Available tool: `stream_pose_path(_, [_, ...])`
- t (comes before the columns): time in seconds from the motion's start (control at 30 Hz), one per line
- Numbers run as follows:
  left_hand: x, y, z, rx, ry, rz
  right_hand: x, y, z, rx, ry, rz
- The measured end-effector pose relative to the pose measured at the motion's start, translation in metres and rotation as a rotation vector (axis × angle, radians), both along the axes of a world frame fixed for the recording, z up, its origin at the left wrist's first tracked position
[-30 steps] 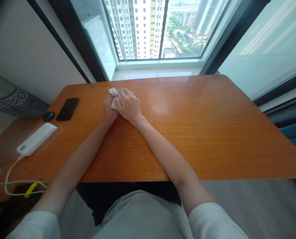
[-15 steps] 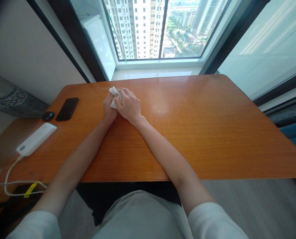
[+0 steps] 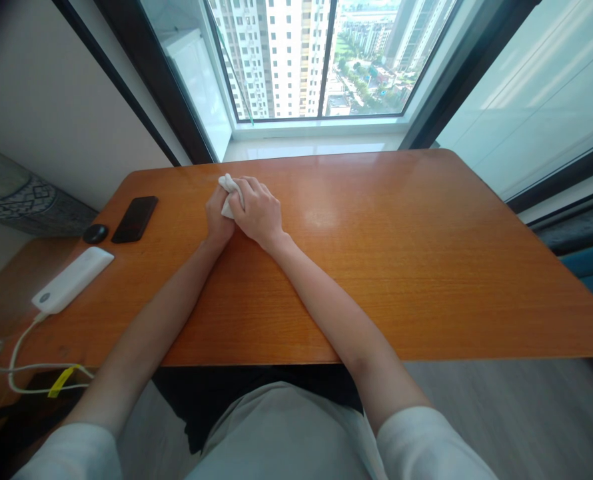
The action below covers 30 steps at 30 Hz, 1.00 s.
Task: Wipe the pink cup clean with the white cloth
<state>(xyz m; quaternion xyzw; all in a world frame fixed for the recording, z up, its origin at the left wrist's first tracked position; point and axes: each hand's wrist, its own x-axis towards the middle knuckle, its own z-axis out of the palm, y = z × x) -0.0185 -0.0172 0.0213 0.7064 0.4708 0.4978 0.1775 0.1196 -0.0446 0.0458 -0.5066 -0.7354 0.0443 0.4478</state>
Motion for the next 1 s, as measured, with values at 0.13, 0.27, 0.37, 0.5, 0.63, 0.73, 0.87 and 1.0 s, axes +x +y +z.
stream_pose_path(0.13, [0.0009,-0.0007,0.0015,-0.009,-0.001,0.013,0.0002,0.0004,-0.0008,0.013,-0.002,-0.009])
stream_pose_path(0.27, [0.0025,-0.0019,0.0037,-0.030,0.003,0.041,-0.0002,0.0011,-0.0013,0.005,-0.032,-0.017])
stream_pose_path(0.37, [0.0022,-0.0021,0.0031,-0.011,-0.010,0.046,-0.0006,0.0009,-0.0010,-0.001,-0.055,-0.030])
stream_pose_path(0.5, [0.0005,-0.0011,0.0007,-0.012,0.004,0.067,-0.0002,-0.0008,0.0009,-0.004,-0.047,-0.027])
stream_pose_path(0.63, [-0.0007,0.0002,-0.0005,0.024,0.005,0.072,0.0004,-0.0026,0.0030,-0.014,-0.080,-0.032])
stream_pose_path(0.73, [-0.0004,0.0017,-0.0003,0.026,-0.009,0.067,-0.0005,-0.0035,0.0033,-0.008,-0.087,-0.032])
stream_pose_path(0.87, [0.0000,0.0049,-0.0004,-0.007,-0.015,0.098,-0.0027,-0.0035,0.0025,0.006,-0.076,-0.031])
stream_pose_path(1.0, [-0.0010,0.0075,-0.0005,-0.048,-0.020,0.087,-0.0040,-0.0046,0.0034,-0.014,-0.105,-0.030])
